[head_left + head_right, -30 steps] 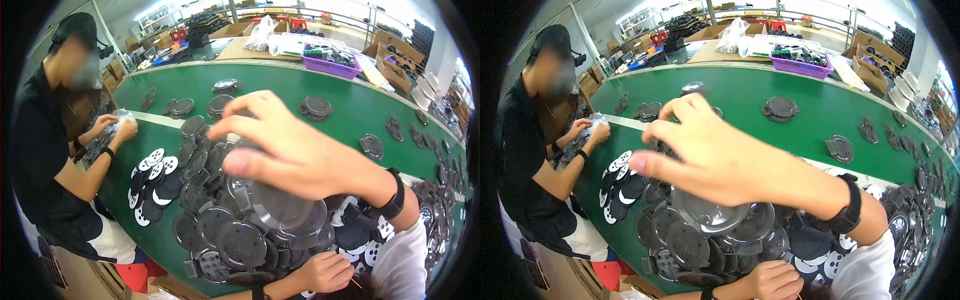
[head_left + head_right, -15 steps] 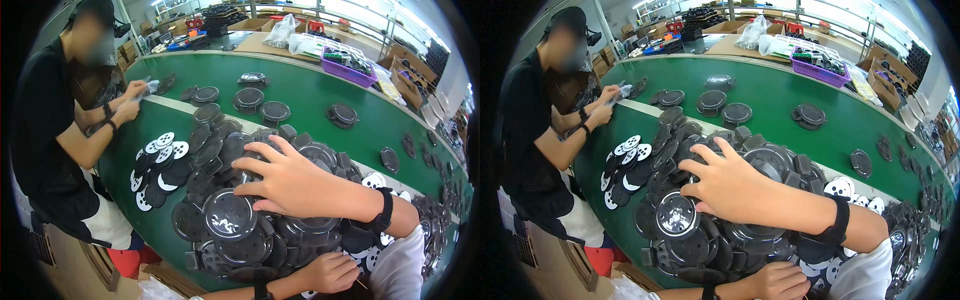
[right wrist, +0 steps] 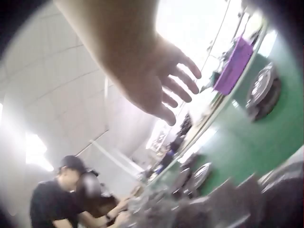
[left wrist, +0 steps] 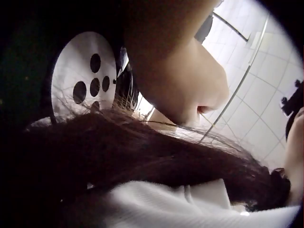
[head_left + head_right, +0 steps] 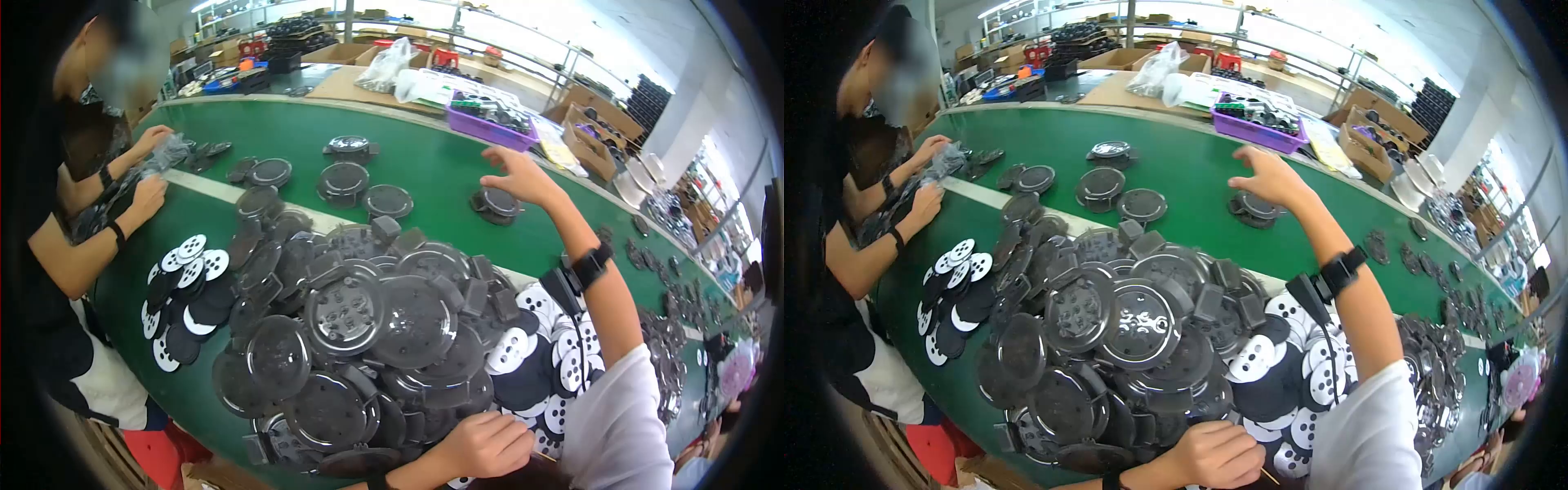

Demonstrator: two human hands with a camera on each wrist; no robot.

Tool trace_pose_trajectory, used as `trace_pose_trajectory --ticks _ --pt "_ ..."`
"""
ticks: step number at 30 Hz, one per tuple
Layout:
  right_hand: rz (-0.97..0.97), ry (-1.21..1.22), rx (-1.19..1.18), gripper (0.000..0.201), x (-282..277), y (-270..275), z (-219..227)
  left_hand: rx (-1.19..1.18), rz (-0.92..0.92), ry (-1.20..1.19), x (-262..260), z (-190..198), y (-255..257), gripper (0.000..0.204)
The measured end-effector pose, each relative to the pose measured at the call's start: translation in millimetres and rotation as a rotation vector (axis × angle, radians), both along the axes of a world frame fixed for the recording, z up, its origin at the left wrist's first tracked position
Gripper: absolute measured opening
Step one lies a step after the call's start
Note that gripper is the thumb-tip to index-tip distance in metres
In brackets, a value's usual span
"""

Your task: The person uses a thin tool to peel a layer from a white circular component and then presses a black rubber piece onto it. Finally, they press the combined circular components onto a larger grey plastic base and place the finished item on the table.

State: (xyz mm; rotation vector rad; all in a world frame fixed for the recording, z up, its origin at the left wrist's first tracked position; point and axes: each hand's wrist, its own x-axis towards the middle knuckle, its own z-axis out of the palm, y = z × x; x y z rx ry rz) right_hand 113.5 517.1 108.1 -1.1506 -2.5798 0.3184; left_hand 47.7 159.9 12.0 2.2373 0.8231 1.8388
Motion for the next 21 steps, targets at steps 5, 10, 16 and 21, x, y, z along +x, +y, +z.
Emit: trace_pose_trajectory --ticks 5,10,16,21 --pt "-0.477 0.020 -0.047 0.113 67 50 -95 -0.014 -0.027 0.034 1 -3 -1 0.015" --pt "-0.360 -0.110 0.000 0.102 62 25 -97 0.003 0.008 0.001 0 -4 2 0.015" --pt "-0.344 -0.221 0.108 0.090 50 12 -80 -0.027 -0.021 -0.006 1 -5 0 0.016" --pt "-0.024 0.162 0.058 0.084 0 1 -64 -0.049 0.023 0.111 -5 6 -2 0.012"
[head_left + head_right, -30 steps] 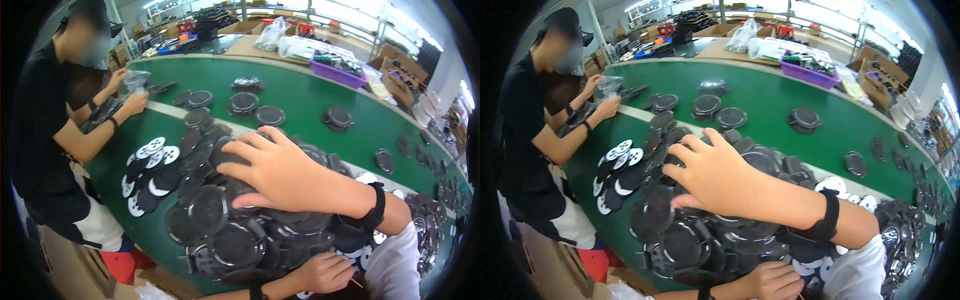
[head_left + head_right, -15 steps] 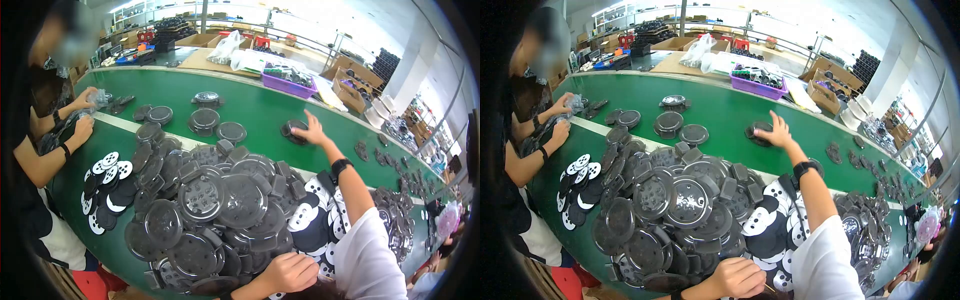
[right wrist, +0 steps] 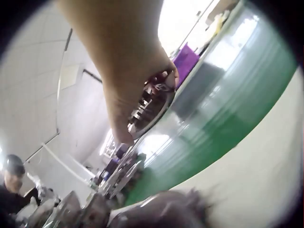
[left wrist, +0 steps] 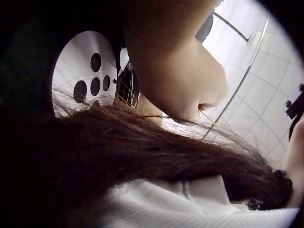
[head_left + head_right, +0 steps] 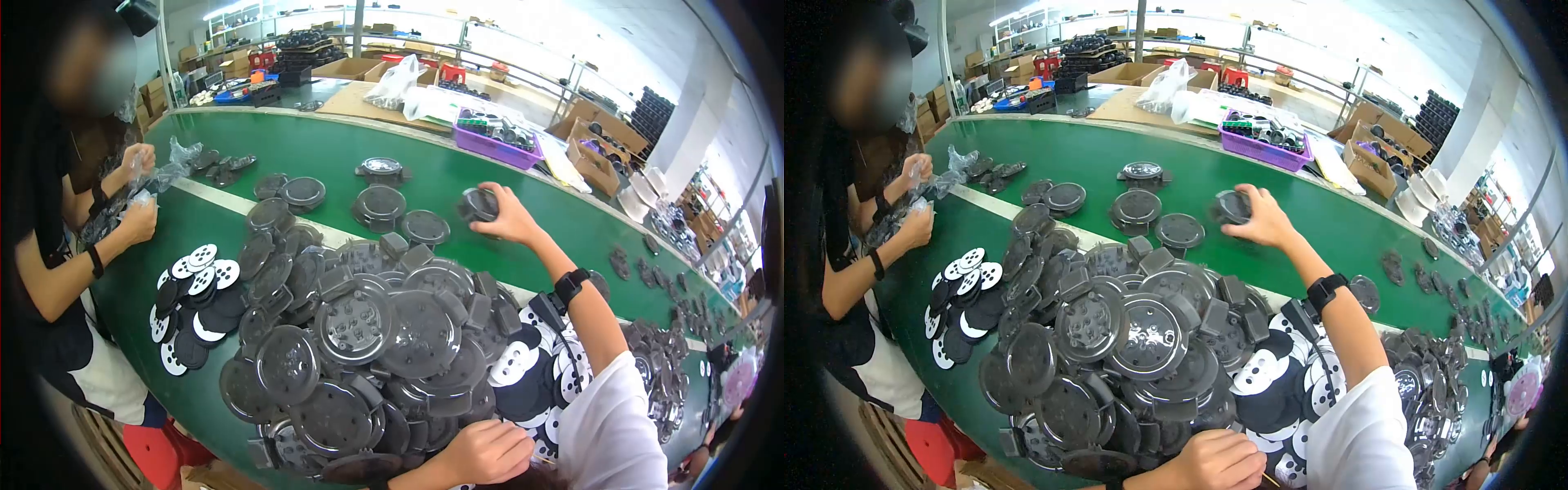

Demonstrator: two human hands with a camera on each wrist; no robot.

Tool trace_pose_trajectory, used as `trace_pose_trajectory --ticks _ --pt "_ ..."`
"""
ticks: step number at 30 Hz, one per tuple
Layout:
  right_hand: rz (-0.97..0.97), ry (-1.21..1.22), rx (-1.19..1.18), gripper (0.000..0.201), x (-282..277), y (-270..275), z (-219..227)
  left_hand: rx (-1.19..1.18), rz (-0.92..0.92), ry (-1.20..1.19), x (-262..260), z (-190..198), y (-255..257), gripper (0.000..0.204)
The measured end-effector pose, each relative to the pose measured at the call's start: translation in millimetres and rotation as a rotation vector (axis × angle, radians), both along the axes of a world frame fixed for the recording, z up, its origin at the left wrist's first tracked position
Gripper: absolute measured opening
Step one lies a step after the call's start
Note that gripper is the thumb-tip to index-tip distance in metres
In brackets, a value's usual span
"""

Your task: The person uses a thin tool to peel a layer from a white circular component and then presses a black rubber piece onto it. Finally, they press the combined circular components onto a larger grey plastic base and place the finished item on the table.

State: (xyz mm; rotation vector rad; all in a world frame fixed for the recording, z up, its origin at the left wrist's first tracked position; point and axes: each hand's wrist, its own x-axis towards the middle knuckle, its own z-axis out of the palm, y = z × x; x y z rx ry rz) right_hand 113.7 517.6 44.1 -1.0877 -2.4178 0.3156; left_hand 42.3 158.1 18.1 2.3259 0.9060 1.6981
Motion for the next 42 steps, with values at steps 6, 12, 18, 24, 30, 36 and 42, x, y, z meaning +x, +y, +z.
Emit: trace_pose_trajectory --ticks 6,12,18,24,30,36,42 --pt "0.114 -0.328 -0.019 0.088 -70 -22 -7 0.004 0.012 0.019 -1 3 0 0.011" --pt "0.082 -0.384 -0.125 0.093 -69 -25 -15 -0.019 0.020 0.041 -1 -2 -2 0.013" --pt "0.170 0.030 -0.161 0.083 -44 1 -7 -0.016 -0.061 -0.112 7 -12 1 0.017" --pt "0.472 0.068 -0.254 0.084 -62 -72 97 0.007 -0.033 -0.149 11 -16 1 0.019" --pt "0.882 -0.188 -0.029 0.094 -102 -150 119 -0.001 -0.040 -0.115 9 -16 -1 0.019" --pt "0.859 -0.414 0.194 0.108 -106 -179 101 -0.016 -0.069 -0.098 8 -15 1 0.019" --pt "0.765 -0.044 -0.219 0.085 -107 -130 114 -0.015 -0.077 -0.110 7 -13 1 0.018"
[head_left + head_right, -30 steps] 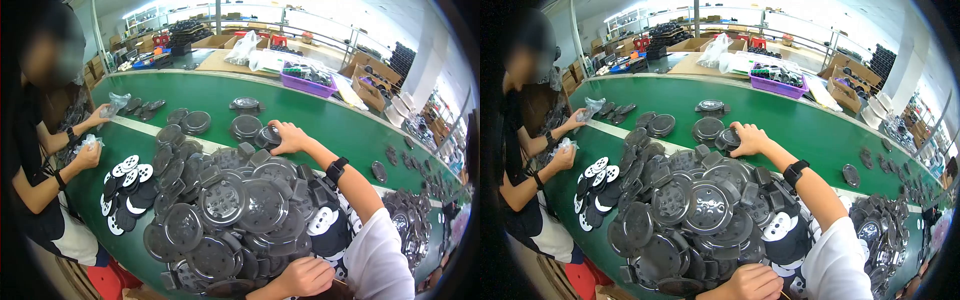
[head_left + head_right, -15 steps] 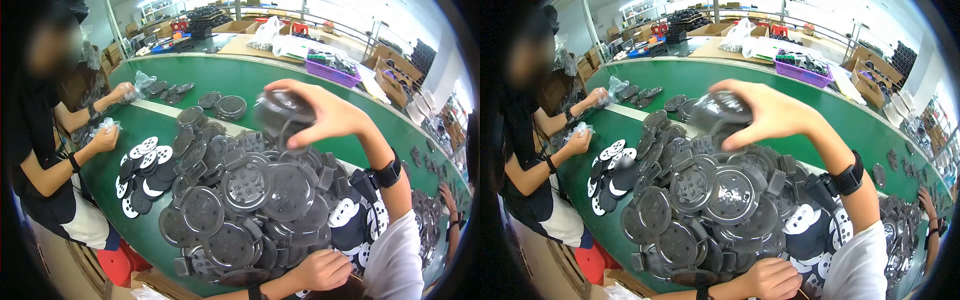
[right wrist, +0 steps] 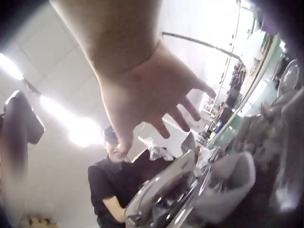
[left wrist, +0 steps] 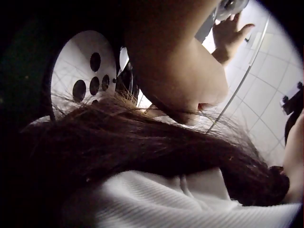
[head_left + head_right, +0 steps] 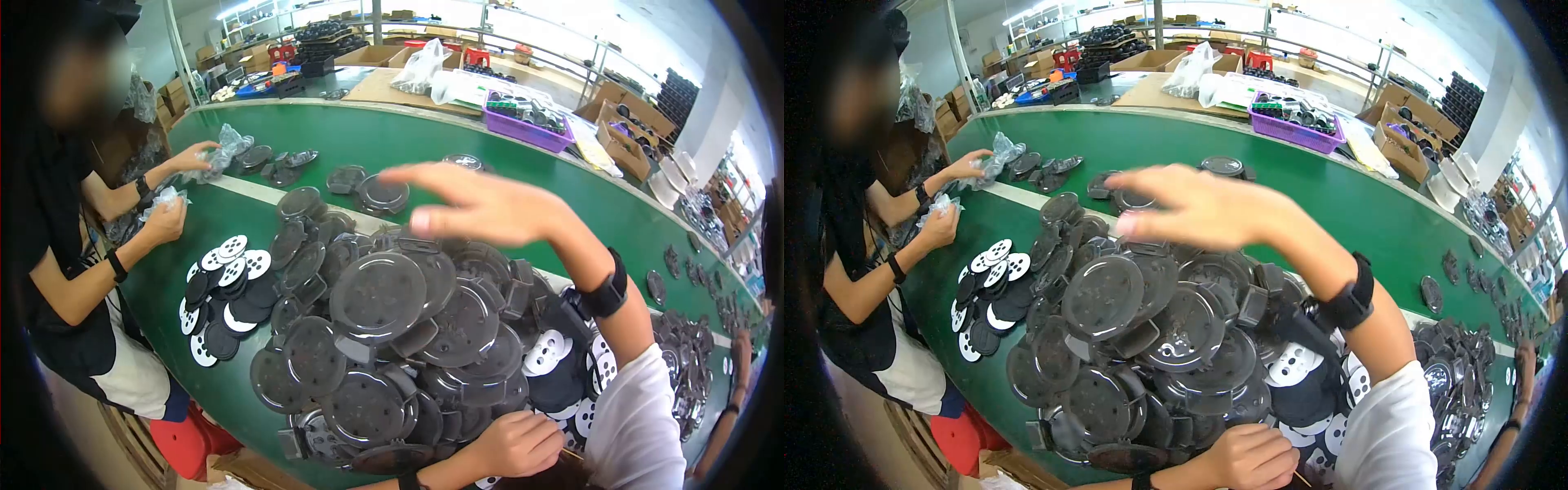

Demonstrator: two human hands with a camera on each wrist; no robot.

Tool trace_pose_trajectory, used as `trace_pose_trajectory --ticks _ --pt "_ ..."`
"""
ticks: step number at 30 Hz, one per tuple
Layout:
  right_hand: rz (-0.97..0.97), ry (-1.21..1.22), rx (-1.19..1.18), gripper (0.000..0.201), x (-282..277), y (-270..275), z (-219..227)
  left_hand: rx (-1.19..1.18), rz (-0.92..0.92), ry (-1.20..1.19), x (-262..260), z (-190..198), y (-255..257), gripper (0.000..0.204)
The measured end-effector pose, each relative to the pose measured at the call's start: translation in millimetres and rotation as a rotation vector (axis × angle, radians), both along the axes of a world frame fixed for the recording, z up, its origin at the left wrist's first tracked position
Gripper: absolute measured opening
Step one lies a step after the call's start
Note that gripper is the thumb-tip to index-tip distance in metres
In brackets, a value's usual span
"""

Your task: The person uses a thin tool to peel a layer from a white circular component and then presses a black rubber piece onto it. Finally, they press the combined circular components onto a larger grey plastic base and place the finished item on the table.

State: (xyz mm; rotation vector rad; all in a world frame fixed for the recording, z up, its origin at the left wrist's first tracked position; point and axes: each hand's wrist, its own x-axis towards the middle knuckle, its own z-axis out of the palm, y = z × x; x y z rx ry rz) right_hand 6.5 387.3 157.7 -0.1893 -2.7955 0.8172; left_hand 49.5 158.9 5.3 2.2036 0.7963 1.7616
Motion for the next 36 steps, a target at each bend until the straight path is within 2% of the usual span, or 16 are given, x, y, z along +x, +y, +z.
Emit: trace_pose_trajectory --ticks 2,4,6,8,10,12,16,18,21,22,24,26,28,30,32,36 --pt "-0.202 -0.023 -0.025 0.075 4 33 -4 -0.001 -0.005 0.005 0 0 -1 0.018" --pt "-0.317 -0.120 0.146 0.076 10 80 -33 0.012 0.012 -0.008 1 1 0 0.017" --pt "-0.424 -0.449 0.307 0.087 20 109 -72 0.013 0.011 -0.002 0 1 0 0.017" --pt "-0.482 -0.588 0.214 0.097 32 116 -97 0.016 0.018 0.003 0 1 1 0.017" --pt "-0.473 -0.550 0.263 0.097 39 118 -102 0.021 0.017 -0.010 0 1 1 0.016" --pt "-0.642 -0.591 0.246 0.091 46 120 -103 0.015 0.020 -0.017 -1 3 1 0.016" --pt "-0.651 -0.554 0.095 0.086 59 133 -109 0.011 0.022 -0.007 0 1 1 0.016" --pt "-0.641 -0.512 0.113 0.081 68 138 -113 0.018 0.031 -0.014 1 1 1 0.016" --pt "-0.567 -0.078 -0.096 0.074 76 155 -115 0.017 0.036 -0.018 1 0 1 0.016" --pt "-0.534 -0.041 -0.271 0.076 70 141 -96 0.012 0.028 -0.017 1 -1 1 0.017" --pt "-0.324 0.076 -0.310 0.076 59 129 -72 0.003 0.032 -0.018 2 -1 0 0.017" --pt "-0.171 0.104 -0.311 0.077 45 94 -38 -0.020 0.028 -0.015 1 -1 -1 0.017" --pt "-0.109 -0.035 -0.335 0.077 38 47 1 0.010 0.030 0.004 0 0 0 0.018" --pt "0.212 0.169 0.165 0.075 30 22 14 0.001 0.025 0.002 -2 4 0 0.018" --pt "0.294 0.134 0.097 0.078 30 -18 24 -0.024 0.001 0.057 -6 7 0 0.019" --pt "0.276 -0.072 0.356 0.075 38 -88 31 0.000 0.021 0.016 -7 12 4 0.014"
